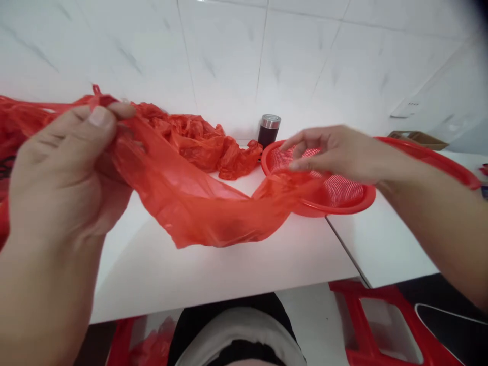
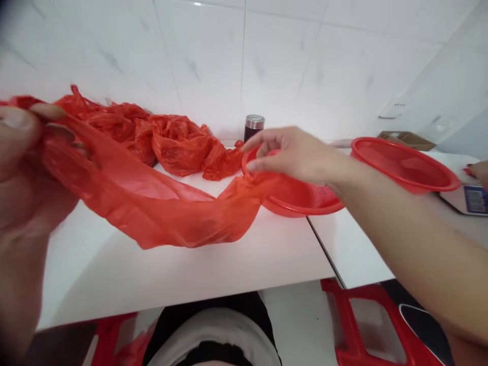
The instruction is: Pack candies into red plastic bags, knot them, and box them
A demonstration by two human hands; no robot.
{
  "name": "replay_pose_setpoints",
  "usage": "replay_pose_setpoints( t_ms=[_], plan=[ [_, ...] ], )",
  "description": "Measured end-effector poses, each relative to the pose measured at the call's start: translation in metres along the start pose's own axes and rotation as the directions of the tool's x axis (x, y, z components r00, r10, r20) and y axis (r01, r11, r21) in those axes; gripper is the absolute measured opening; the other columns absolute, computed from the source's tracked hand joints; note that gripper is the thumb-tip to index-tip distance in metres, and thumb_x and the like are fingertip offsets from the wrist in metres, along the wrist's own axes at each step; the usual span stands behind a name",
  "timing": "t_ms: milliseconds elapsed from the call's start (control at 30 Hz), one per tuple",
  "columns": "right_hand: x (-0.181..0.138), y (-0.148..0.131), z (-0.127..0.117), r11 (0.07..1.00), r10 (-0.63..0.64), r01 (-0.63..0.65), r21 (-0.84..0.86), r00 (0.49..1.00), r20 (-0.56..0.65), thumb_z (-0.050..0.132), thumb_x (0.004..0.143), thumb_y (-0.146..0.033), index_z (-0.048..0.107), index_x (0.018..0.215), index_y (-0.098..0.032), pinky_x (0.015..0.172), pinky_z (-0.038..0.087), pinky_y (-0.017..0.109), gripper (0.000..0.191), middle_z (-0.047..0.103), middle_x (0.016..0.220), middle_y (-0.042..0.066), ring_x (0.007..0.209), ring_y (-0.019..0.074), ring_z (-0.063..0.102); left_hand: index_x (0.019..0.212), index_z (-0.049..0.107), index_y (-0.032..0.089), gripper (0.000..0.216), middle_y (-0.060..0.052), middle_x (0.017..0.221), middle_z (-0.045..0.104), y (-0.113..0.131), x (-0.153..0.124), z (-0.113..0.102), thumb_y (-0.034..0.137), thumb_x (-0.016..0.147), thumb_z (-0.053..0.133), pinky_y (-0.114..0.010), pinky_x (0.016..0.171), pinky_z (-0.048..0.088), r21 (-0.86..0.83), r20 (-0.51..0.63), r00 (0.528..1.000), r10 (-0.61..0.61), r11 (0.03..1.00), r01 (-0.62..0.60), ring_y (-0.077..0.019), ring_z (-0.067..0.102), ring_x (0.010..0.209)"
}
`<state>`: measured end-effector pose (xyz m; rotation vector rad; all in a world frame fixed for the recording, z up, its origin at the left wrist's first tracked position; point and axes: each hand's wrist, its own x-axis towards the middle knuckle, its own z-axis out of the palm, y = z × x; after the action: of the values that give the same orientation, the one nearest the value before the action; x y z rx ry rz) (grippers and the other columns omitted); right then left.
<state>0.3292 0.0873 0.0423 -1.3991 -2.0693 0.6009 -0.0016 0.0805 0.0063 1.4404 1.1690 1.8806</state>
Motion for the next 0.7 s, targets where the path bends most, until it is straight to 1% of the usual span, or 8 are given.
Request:
replay_pose_setpoints(
  t_ms=[67, 133, 267, 333, 433, 533, 600, 700],
  plan=[
    [0.006, -0.004, -0.008, 0.997, -0.064, 0.066, 0.045, 0.997, -0.051, 0.071, 0.079, -0.037, 0.068, 0.107, -0.025, 0.064, 0.052, 0.029, 0.030, 0.064, 0.082, -0.003, 0.068, 0.0119, 0.064, 0.119, 0.061, 0.007, 0.036, 0.007, 0.107, 0.071, 0.009, 0.007, 0.007, 0.016, 0.088, 0.046, -0.033, 0.089, 0.042, -0.052, 0.083, 0.990, 0.116, 0.992, -0.112, -0.0279, 0.047, 0.122],
    [0.012, -0.007, -0.011, 0.994, -0.104, 0.103, -0.023, 0.993, -0.050, 0.073, 0.078, -0.032, 0.068, 0.104, -0.023, 0.069, 0.052, 0.030, 0.028, 0.064, 0.084, -0.002, 0.071, 0.0119, 0.063, 0.122, 0.057, 0.001, 0.040, 0.003, 0.099, 0.072, 0.016, 0.017, 0.009, 0.013, 0.086, 0.044, -0.034, 0.081, 0.043, -0.024, 0.133, 0.984, 0.122, 0.993, -0.119, -0.0290, 0.051, 0.114],
    [0.031, -0.010, -0.015, 0.992, -0.105, 0.096, -0.085, 0.989, -0.107, 0.074, 0.076, -0.019, 0.068, 0.095, -0.018, 0.073, 0.053, 0.031, 0.020, 0.063, 0.079, -0.001, 0.071, 0.0120, 0.061, 0.121, 0.054, -0.004, 0.047, 0.008, 0.073, 0.066, 0.020, 0.044, 0.003, 0.009, 0.083, 0.029, -0.033, 0.071, 0.042, 0.052, 0.131, 0.990, -0.051, 0.998, 0.044, -0.0285, 0.052, 0.109],
    [0.044, -0.011, -0.021, 0.993, -0.113, 0.106, -0.045, 0.972, -0.205, 0.070, 0.079, -0.016, 0.067, 0.099, -0.017, 0.072, 0.052, 0.031, 0.020, 0.060, 0.075, -0.002, 0.070, 0.0114, 0.060, 0.120, 0.054, -0.007, 0.049, 0.008, 0.072, 0.065, 0.019, 0.056, -0.003, 0.010, 0.083, 0.026, -0.032, 0.072, 0.041, 0.083, 0.227, 0.963, -0.148, 0.988, 0.132, -0.0271, 0.053, 0.109],
    [0.064, -0.014, -0.033, 0.982, -0.142, 0.112, -0.152, 0.968, -0.206, 0.070, 0.077, -0.012, 0.068, 0.085, -0.013, 0.073, 0.049, 0.030, 0.008, 0.055, 0.067, -0.003, 0.072, 0.0114, 0.059, 0.109, 0.056, -0.011, 0.049, 0.006, 0.074, 0.064, 0.016, 0.066, -0.009, 0.010, 0.086, 0.017, -0.033, 0.076, 0.041, 0.111, 0.286, 0.939, -0.189, 0.980, 0.164, -0.0171, 0.063, 0.100],
    [0.076, -0.024, -0.043, 0.971, -0.193, 0.132, -0.199, 0.924, -0.331, 0.069, 0.075, -0.008, 0.067, 0.080, -0.014, 0.068, 0.046, 0.027, 0.008, 0.055, 0.067, -0.003, 0.068, 0.0105, 0.056, 0.085, 0.061, 0.001, 0.019, 0.005, 0.067, 0.062, 0.015, 0.069, -0.007, 0.018, 0.088, 0.053, -0.027, 0.078, 0.048, 0.006, 0.231, 0.964, -0.130, 0.991, 0.132, -0.0057, 0.066, 0.074],
    [0.080, -0.034, -0.044, 0.973, -0.199, 0.142, -0.183, 0.917, -0.344, 0.071, 0.072, -0.004, 0.067, 0.080, -0.015, 0.062, 0.043, 0.025, 0.014, 0.057, 0.068, -0.002, 0.063, 0.0096, 0.052, 0.075, 0.059, 0.010, 0.019, 0.003, 0.068, 0.061, 0.015, 0.070, 0.000, 0.023, 0.078, 0.072, -0.026, 0.074, 0.051, -0.067, 0.251, 0.957, -0.144, 0.984, 0.166, -0.0068, 0.059, 0.065],
    [0.081, -0.054, -0.039, 0.972, -0.225, 0.203, -0.118, 0.948, -0.226, 0.073, 0.070, -0.002, 0.067, 0.079, -0.014, 0.058, 0.039, 0.024, 0.017, 0.055, 0.065, -0.002, 0.060, 0.0091, 0.049, 0.074, 0.057, 0.013, 0.019, -0.002, 0.078, 0.062, 0.018, 0.068, 0.016, 0.026, 0.082, 0.069, -0.031, 0.078, 0.051, -0.124, 0.312, 0.933, -0.177, 0.966, 0.225, -0.0106, 0.059, 0.072]
  ],
)
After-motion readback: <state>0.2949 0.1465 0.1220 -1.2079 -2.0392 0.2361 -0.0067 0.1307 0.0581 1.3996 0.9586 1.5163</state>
